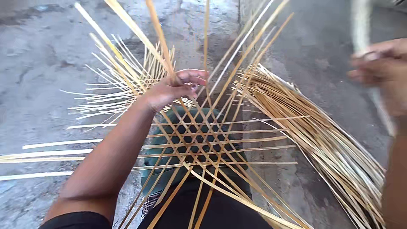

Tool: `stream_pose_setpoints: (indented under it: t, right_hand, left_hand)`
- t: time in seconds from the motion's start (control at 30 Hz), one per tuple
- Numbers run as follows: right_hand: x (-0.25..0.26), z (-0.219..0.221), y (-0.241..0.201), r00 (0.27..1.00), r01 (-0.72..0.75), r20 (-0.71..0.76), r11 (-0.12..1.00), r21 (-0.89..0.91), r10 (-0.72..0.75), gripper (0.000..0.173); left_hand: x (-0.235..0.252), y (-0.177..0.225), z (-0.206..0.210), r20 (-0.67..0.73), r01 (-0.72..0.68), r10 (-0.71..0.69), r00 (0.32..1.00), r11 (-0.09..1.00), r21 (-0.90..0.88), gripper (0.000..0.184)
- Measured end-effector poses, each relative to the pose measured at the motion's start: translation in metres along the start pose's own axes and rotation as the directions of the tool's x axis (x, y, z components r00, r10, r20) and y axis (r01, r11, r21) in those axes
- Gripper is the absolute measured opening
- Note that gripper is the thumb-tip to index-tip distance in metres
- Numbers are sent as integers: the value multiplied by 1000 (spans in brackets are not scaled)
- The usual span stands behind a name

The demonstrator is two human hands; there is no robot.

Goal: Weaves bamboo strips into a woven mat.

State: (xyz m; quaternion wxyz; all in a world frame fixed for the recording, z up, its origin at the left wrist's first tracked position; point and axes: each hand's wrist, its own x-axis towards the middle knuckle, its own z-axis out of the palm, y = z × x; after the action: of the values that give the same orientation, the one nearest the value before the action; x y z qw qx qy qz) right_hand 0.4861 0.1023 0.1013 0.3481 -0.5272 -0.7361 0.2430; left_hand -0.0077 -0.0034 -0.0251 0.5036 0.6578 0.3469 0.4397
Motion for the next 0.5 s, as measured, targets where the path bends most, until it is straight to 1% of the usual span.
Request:
stream_pose_setpoints:
  t: [0.07, 0.13, 0.17, 0.2, 0.23, 0.27, 0.3, 0.33, 0.37, 0.4, 0.43, 0.47, 0.5]
  right_hand:
    - [-2, 87, -24, 978, 96, 188, 995, -4, -94, 23]
    - [-7, 169, -25, 918, 181, 366, 983, -41, -154, 21]
    - [-11, 204, -21, 882, 219, 437, 974, -57, -173, 21]
    - [-16, 232, -15, 850, 246, 492, 968, -57, -187, 20]
    - [-20, 256, -7, 832, 257, 517, 966, -39, -200, 20]
    - [-24, 274, 2, 828, 245, 523, 969, -14, -202, 20]
    - [-26, 286, 9, 837, 242, 507, 970, -1, -208, 19]
    - [-29, 294, 17, 849, 258, 477, 966, 1, -227, 16]
    - [-30, 299, 23, 862, 281, 441, 960, -1, -251, 14]
    - [-31, 304, 29, 870, 301, 411, 954, 0, -274, 13]
    - [-32, 307, 33, 873, 318, 387, 948, 6, -296, 12]
    - [-33, 309, 37, 874, 332, 372, 943, 13, -313, 12]
    - [-35, 311, 42, 873, 352, 352, 936, 23, -338, 12]
  left_hand:
    - [-7, 7, 10, -3, -36, 36, 999, 998, 51, 44]
    - [-15, 8, 20, -65, -58, 65, 996, 993, 105, 43]
    - [-19, 6, 25, -126, -68, 83, 988, 990, 125, 45]
    - [-22, 1, 28, -220, -70, 104, 970, 985, 157, 52]
    - [-26, -6, 30, -333, -66, 132, 934, 977, 202, 63]
    - [-30, -15, 29, -448, -43, 164, 879, 963, 267, 76]
    - [-35, -27, 27, -549, 22, 187, 814, 936, 351, 88]
    - [-41, -39, 28, -627, 112, 197, 753, 901, 418, 96]
    - [-46, -50, 33, -670, 219, 188, 718, 853, 474, 99]
    - [-51, -57, 43, -678, 335, 153, 719, 778, 531, 96]
    - [-54, -66, 55, -669, 438, 112, 734, 674, 594, 89]
    - [-56, -77, 68, -648, 504, 75, 758, 563, 655, 78]
    - [-58, -91, 80, -619, 531, 59, 783, 453, 716, 65]
